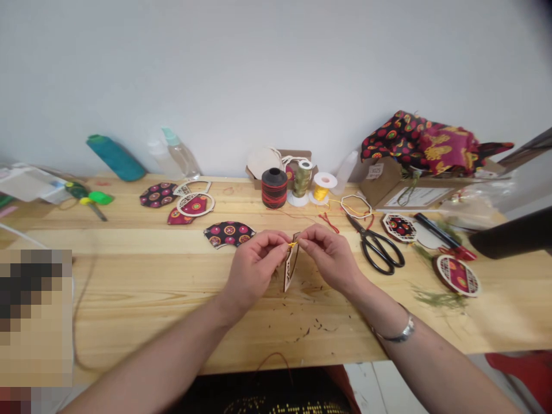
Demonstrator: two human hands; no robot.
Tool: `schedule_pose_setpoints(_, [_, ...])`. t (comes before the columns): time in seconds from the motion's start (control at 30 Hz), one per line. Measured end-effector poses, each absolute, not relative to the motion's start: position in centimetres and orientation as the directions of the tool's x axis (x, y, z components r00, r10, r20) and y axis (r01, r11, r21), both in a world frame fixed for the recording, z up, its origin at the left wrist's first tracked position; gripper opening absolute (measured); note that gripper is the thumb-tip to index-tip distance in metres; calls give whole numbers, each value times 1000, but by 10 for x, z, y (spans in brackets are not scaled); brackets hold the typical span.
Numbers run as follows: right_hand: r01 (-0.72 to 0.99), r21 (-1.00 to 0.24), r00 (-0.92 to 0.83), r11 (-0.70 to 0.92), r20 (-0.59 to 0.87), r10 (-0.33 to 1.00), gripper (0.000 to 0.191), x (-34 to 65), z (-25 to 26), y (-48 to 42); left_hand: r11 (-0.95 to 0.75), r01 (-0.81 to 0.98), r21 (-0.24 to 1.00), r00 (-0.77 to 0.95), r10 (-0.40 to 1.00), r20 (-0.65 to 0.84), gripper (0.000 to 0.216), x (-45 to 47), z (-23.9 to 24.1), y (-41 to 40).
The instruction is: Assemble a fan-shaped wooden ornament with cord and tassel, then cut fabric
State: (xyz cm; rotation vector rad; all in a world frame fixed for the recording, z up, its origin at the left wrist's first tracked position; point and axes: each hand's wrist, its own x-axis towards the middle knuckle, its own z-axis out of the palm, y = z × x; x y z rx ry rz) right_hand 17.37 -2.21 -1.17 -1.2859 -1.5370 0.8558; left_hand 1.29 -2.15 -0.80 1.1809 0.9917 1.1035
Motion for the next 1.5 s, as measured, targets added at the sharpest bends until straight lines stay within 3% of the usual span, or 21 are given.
schedule_pose_setpoints(0.1, [380,-907,18,179,201,980,15,175,-9,-23,60,-158,986,187,982,-29,6,13,-10,-21])
schedule_pose_setpoints(0.17, [334,-940,19,69,80,997,18,175,-7,-23,60,-171,983,184,983,-28,6,13,-11,-20])
schedule_pose_setpoints(0.3, [44,-962,-111,-269,-272,956,31,173,-5,-25,24,-157,987,170,985,4,7,12,-9,-20])
schedule_pose_setpoints(0.4, [-140,-898,-238,-417,-378,895,37,172,-5,-26,-57,-99,993,165,984,72,8,12,-8,-21])
schedule_pose_setpoints(0.57, [-252,-844,-360,-473,-372,856,37,174,-7,-25,-160,-18,987,173,972,160,9,12,-7,-23])
schedule_pose_setpoints(0.83, [-311,-827,-310,-468,-377,873,34,173,-5,-24,-243,82,966,163,960,228,8,14,-11,-23])
schedule_pose_setpoints(1.5, [-264,-871,-243,-415,-356,902,35,173,-4,-22,-200,113,973,203,964,174,8,13,-12,-23])
